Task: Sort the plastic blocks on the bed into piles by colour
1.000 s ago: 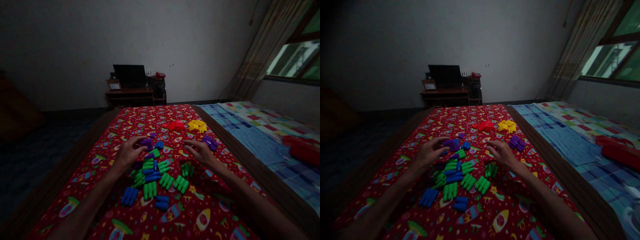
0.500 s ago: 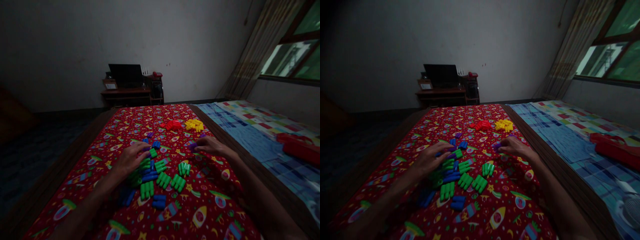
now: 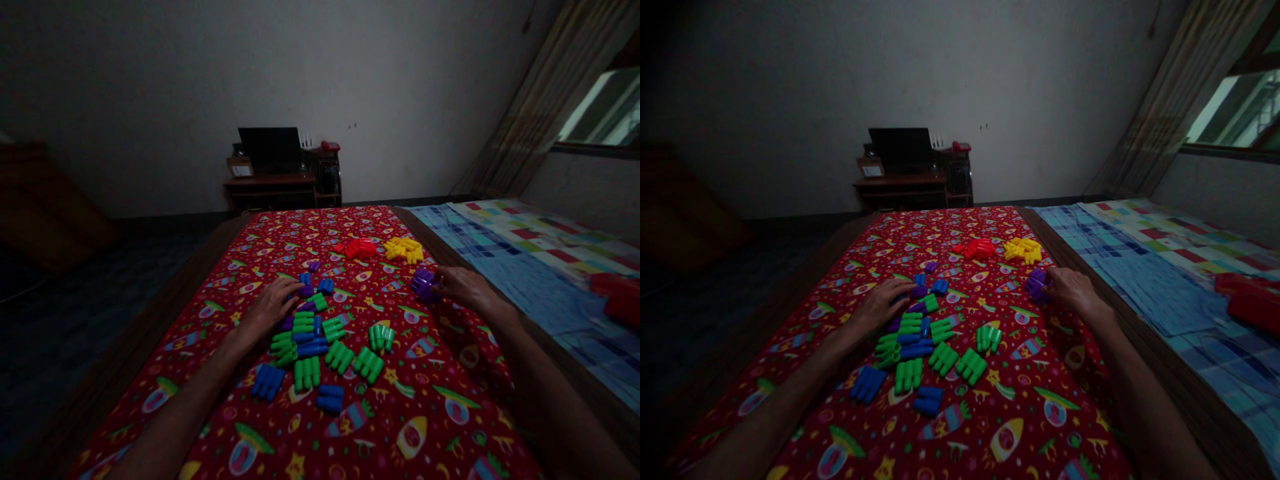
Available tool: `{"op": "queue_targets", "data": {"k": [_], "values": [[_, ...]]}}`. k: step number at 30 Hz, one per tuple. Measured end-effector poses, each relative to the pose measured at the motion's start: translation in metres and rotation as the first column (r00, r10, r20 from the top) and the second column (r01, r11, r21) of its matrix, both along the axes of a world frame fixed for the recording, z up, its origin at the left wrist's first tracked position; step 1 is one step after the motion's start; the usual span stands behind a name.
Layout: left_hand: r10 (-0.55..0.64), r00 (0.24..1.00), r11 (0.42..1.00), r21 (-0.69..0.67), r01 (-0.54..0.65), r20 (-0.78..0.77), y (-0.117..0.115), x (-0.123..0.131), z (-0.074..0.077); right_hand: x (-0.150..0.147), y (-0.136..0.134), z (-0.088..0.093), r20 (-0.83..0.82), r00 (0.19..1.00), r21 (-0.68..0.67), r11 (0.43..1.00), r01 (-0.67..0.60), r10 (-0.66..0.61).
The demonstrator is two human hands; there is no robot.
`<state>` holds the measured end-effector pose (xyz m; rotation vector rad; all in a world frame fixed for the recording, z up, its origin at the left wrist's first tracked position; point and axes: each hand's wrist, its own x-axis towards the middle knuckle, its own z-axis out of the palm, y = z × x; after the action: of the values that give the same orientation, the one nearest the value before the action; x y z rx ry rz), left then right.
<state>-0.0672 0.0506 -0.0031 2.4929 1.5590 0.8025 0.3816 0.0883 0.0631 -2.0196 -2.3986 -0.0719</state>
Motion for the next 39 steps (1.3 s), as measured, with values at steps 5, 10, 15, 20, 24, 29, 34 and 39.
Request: {"op": "queue_targets", "data": {"k": [5,10,15,20,24,29,34,39], "values": [[0.021,0.998,1.000,-0.001,-0.021,-0.065,0.005,0.012,-0.010,-0.030,-0.020,0.014,-0.125,0.977,0.131,0.979,-0.155,0.172],[0.079,0.995,0.997,0.022,-0.080,0.058,0.000,0.019,0.009,-0.081,-0.045,-0.005,-0.364,0.763,0.255,0.845,-0.470,0.534],[0.032,0.985,0.999,-0.028,-0.028,0.168,-0.028,0.054,0.040,-0.116,-0.072,-0.026,-0.474,0.523,0.448,0.706,-0.548,0.708],[-0.166,0.963,0.983,-0.037,0.178,0.213,-0.064,0.097,0.048,-0.130,-0.091,-0.017,-0.597,0.467,0.282,0.716,-0.638,0.652],[-0.193,0.961,0.979,-0.028,0.202,0.200,-0.067,0.096,0.050,-0.120,-0.073,-0.014,-0.557,0.565,0.260,0.775,-0.576,0.608],[-0.067,0.994,0.988,-0.136,0.078,0.086,-0.043,0.044,0.056,-0.059,-0.021,-0.003,-0.441,0.853,0.284,0.945,-0.163,0.280],[0.020,0.997,0.935,-0.351,-0.046,-0.077,-0.031,-0.019,0.048,0.006,0.014,-0.005,-0.282,0.959,0.049,0.999,-0.004,0.017],[0.011,0.993,0.903,-0.427,-0.060,-0.115,-0.036,-0.039,0.034,0.028,0.025,-0.023,-0.228,0.974,-0.074,0.997,-0.006,-0.011]]}}
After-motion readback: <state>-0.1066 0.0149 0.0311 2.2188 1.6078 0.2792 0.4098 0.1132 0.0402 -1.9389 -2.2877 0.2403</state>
